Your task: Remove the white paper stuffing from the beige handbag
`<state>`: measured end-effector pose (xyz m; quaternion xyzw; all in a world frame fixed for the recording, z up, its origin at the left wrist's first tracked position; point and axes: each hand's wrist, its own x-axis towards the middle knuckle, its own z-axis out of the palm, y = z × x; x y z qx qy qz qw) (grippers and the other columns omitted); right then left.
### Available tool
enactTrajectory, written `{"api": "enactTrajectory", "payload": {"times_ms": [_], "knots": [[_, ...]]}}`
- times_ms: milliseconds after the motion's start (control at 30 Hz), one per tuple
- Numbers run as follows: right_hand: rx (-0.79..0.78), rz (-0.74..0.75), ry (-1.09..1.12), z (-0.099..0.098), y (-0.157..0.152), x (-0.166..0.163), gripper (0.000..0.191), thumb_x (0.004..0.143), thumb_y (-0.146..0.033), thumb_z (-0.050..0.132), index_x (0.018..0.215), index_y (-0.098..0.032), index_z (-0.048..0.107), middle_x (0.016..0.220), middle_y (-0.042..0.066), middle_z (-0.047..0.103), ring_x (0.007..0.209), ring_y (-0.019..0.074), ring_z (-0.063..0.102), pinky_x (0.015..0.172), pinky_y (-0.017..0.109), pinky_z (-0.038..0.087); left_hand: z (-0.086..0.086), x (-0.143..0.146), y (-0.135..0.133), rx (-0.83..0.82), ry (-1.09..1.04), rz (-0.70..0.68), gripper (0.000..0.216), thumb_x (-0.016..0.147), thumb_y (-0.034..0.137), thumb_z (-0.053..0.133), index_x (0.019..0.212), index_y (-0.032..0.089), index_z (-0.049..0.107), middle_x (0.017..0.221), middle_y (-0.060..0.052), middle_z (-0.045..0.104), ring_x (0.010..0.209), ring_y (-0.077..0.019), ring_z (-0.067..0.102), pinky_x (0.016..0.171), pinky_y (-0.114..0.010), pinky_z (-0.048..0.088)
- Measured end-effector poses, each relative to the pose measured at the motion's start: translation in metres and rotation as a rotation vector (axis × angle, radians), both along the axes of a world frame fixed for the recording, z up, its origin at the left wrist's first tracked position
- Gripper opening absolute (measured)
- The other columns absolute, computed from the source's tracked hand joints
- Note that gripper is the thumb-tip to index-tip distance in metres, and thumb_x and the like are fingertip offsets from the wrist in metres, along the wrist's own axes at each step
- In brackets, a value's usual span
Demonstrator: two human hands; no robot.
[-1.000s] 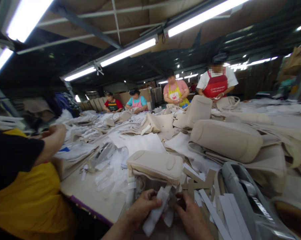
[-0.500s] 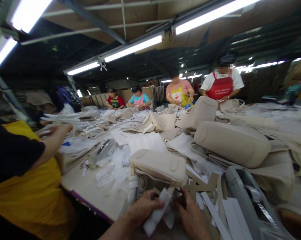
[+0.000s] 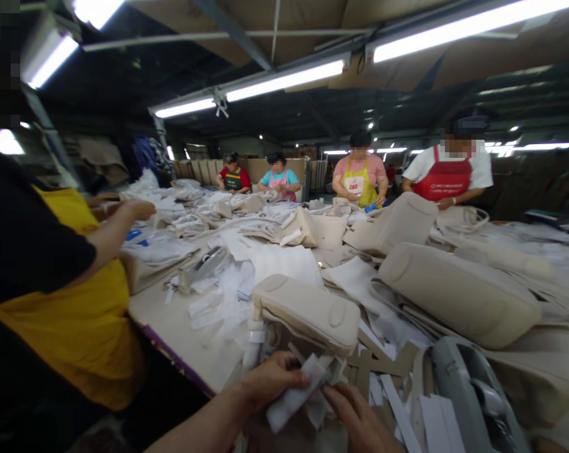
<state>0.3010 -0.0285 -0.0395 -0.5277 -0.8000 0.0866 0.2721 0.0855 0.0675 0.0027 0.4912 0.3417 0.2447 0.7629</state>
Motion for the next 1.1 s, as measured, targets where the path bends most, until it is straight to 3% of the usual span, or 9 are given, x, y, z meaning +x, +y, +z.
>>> {"api": "enactTrajectory", "payload": {"times_ms": [167, 300, 433, 500, 600, 700, 867, 1000, 1100], "knots": [[0.402, 0.104, -0.356, 0.035, 0.008, 0.0, 0.042, 0.075, -0.006, 0.045, 0.11, -0.024, 0.059, 0.094, 0.006, 0.069, 0.082, 0.0189, 0.066, 0.071, 0.027, 0.052, 0.0, 0.001, -0.003, 0.019, -0.032, 0.008, 0.036, 0.053, 0.031, 0.077, 0.084, 0.013, 0.071, 0.077, -0.005, 0.065, 0.063, -0.0145, 0.056, 0.061, -0.026, 0.044], [0.485, 0.231, -0.533, 0.071, 0.022, -0.021, 0.029, 0.078, -0.009, 0.047, 0.099, -0.023, 0.061, 0.085, 0.005, 0.067, 0.073, 0.0206, 0.061, 0.069, 0.034, 0.045, -0.003, 0.003, -0.007, 0.066, -0.059, -0.014, 0.03, 0.059, 0.032, 0.073, 0.082, 0.014, 0.07, 0.071, -0.002, 0.062, 0.06, -0.0135, 0.053, 0.06, -0.025, 0.043], [0.342, 0.318, -0.562, 0.089, 0.045, -0.042, 0.017, 0.078, -0.007, 0.051, 0.076, -0.022, 0.059, 0.072, 0.0, 0.061, 0.067, 0.0175, 0.054, 0.066, 0.032, 0.039, -0.006, 0.006, -0.007, 0.198, 0.057, 0.014, 0.019, 0.063, 0.031, 0.067, 0.072, 0.014, 0.064, 0.061, 0.002, 0.052, 0.054, -0.0094, 0.043, 0.051, -0.021, 0.034], [0.186, 0.326, -0.552, 0.095, 0.058, -0.047, 0.018, 0.078, -0.007, 0.052, 0.068, -0.021, 0.058, 0.071, 0.0, 0.06, 0.067, 0.016, 0.054, 0.062, 0.029, 0.037, -0.006, 0.006, -0.005, 0.266, 0.106, 0.016, 0.016, 0.064, 0.029, 0.065, 0.067, 0.014, 0.061, 0.058, 0.004, 0.047, 0.052, -0.0078, 0.038, 0.048, -0.02, 0.03], [-0.13, 0.241, -0.506, 0.105, 0.073, -0.05, 0.021, 0.08, -0.01, 0.048, 0.064, -0.019, 0.057, 0.073, 0.001, 0.06, 0.067, 0.013, 0.055, 0.058, 0.024, 0.036, -0.007, 0.005, -0.001, 0.309, 0.168, -0.012, 0.012, 0.063, 0.026, 0.063, 0.064, 0.015, 0.059, 0.056, 0.005, 0.043, 0.051, -0.0074, 0.035, 0.047, -0.02, 0.028], [-0.32, 0.131, -0.414, 0.113, 0.083, -0.054, 0.019, 0.074, -0.01, 0.046, 0.061, -0.018, 0.057, 0.073, 0.001, 0.059, 0.065, 0.0115, 0.055, 0.058, 0.022, 0.035, -0.008, 0.005, 0.002, 0.302, 0.202, -0.039, 0.012, 0.061, 0.026, 0.065, 0.065, 0.016, 0.06, 0.057, 0.004, 0.046, 0.053, -0.0087, 0.038, 0.048, -0.021, 0.031], [-0.409, 0.068, -0.35, 0.117, 0.093, -0.06, 0.015, 0.059, -0.008, 0.046, 0.058, -0.02, 0.056, 0.065, -0.002, 0.06, 0.062, 0.0123, 0.054, 0.057, 0.022, 0.032, -0.009, 0.009, 0.002, 0.215, 0.18, 0.028, 0.018, 0.059, 0.03, 0.07, 0.069, 0.017, 0.063, 0.058, 0.003, 0.05, 0.052, -0.0106, 0.043, 0.049, -0.023, 0.035], [-0.455, 0.082, -0.313, 0.119, 0.098, -0.062, 0.018, 0.056, -0.009, 0.044, 0.059, -0.021, 0.058, 0.062, -0.003, 0.062, 0.061, 0.0125, 0.055, 0.056, 0.022, 0.032, -0.011, 0.012, -0.002, 0.066, 0.065, 0.046, 0.02, 0.064, 0.03, 0.065, 0.08, 0.017, 0.063, 0.061, 0.0, 0.056, 0.052, -0.0155, 0.054, 0.049, -0.027, 0.042], [-0.498, 0.083, -0.322, 0.12, 0.1, -0.063, 0.026, 0.056, -0.009, 0.042, 0.067, -0.022, 0.062, 0.067, -0.003, 0.065, 0.065, 0.014, 0.058, 0.057, 0.022, 0.033, -0.015, 0.013, -0.005, 0.049, 0.054, 0.057, 0.022, 0.065, 0.03, 0.065, 0.082, 0.016, 0.063, 0.061, -0.001, 0.058, 0.05, -0.016, 0.055, 0.049, -0.028, 0.044]]}}
